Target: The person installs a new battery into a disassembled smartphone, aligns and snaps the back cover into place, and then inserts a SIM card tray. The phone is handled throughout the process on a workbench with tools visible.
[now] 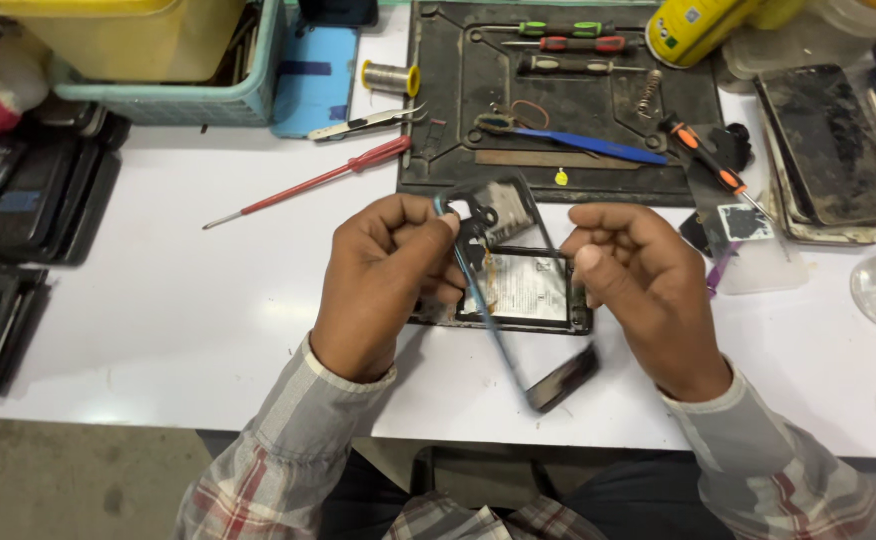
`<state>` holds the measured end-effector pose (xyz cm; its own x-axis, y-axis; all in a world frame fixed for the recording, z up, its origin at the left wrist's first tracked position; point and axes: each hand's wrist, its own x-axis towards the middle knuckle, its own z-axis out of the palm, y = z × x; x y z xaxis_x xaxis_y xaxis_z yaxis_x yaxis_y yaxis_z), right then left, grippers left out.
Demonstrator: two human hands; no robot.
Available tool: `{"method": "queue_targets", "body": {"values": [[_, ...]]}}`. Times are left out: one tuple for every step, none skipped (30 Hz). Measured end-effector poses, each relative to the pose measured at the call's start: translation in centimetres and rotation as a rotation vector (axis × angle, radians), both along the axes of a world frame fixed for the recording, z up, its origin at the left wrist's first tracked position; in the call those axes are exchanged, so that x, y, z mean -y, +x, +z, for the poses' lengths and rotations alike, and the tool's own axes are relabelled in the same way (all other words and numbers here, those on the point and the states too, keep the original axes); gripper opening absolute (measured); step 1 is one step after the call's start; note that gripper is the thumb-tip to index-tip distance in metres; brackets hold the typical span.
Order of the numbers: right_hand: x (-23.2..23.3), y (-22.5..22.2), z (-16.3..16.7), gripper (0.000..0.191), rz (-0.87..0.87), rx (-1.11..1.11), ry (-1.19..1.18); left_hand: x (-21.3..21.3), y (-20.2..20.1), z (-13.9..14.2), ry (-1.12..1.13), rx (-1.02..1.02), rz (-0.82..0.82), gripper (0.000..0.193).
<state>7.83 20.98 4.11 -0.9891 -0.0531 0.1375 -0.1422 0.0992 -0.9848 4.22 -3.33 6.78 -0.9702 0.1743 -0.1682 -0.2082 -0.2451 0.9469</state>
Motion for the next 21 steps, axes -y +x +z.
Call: {"method": "queue_targets", "body": {"values": [[0.3, 0.1, 0.1, 0.043, 0.004, -0.042, 0.052, 0.3, 0.1, -0.3, 0.030, 0.009, 0.033, 0.012], [0.5, 0.2, 0.2, 0.048, 0.010, -0.084, 0.101, 0.6, 0.2, -0.6, 0.037, 0.011, 0.058, 0.012], [0.9, 0.2, 0.3, 0.053, 0.013, -0.128, 0.148, 1.0, 0.3, -0.9, 0.043, 0.012, 0.082, 0.011], [1.2, 0.2, 0.4, 0.057, 0.006, -0.182, 0.271, 1.3, 0.4, -1.1, 0.051, 0.013, 0.104, 0.011], [1.3, 0.3, 0.6, 0.061, -0.001, -0.237, 0.393, 1.6, 0.5, -1.3, 0.066, 0.007, 0.116, 0.010], [1.5, 0.3, 0.8, 0.065, -0.007, -0.293, 0.514, 1.9, 0.7, -1.5, 0.081, 0.000, 0.129, 0.009], [1.8, 0.2, 0.9, 0.071, 0.011, -0.360, 0.562, 2.3, 0.8, -1.7, 0.095, -0.006, 0.141, 0.008], [2.0, 0.1, 1.0, 0.076, 0.029, -0.426, 0.610, 2.6, 0.9, -1.8, 0.102, -0.008, 0.146, 0.008], [2.2, 0.1, 1.1, 0.082, 0.047, -0.492, 0.657, 2.9, 1.0, -2.0, 0.109, -0.009, 0.151, 0.008], [2.3, 0.1, 1.2, 0.084, 0.062, -0.479, 0.665, 3.1, 1.2, -2.1, 0.118, -0.008, 0.155, 0.008], [2.4, 0.1, 1.2, 0.085, 0.077, -0.465, 0.674, 3.3, 1.4, -2.3, 0.120, -0.001, 0.159, 0.008], [2.4, 0.0, 1.3, 0.087, 0.089, -0.452, 0.683, 3.5, 1.6, -2.4, 0.122, 0.005, 0.162, 0.009], [2.4, 0.0, 1.3, 0.087, 0.095, -0.450, 0.699, 3.6, 1.8, -2.6, 0.124, 0.012, 0.164, 0.009], [2.4, 0.0, 1.2, 0.087, 0.100, -0.449, 0.715, 3.7, 2.0, -2.8, 0.124, 0.021, 0.167, 0.009], [2.4, -0.1, 1.2, 0.088, 0.103, -0.449, 0.731, 3.8, 2.2, -2.9, 0.123, 0.030, 0.170, 0.010], [2.3, -0.2, 1.1, 0.089, 0.113, -0.454, 0.726, 3.9, 2.3, -3.0, 0.123, 0.039, 0.171, 0.010], [2.2, -0.3, 1.0, 0.090, 0.124, -0.459, 0.721, 4.0, 2.5, -3.1, 0.123, 0.041, 0.168, 0.011], [2.1, -0.4, 1.0, 0.091, 0.134, -0.465, 0.715, 4.1, 2.6, -3.2, 0.123, 0.043, 0.165, 0.011], [2.1, -0.4, 0.9, 0.092, 0.134, -0.463, 0.729, 4.2, 2.7, -3.3, 0.124, 0.045, 0.161, 0.011], [2.0, -0.5, 0.8, 0.093, 0.135, -0.461, 0.743, 4.2, 2.8, -3.4, 0.131, 0.044, 0.157, 0.011], [2.0, -0.6, 0.8, 0.093, 0.134, -0.460, 0.756, 4.2, 2.9, -3.5, 0.138, 0.041, 0.152, 0.012]]}}
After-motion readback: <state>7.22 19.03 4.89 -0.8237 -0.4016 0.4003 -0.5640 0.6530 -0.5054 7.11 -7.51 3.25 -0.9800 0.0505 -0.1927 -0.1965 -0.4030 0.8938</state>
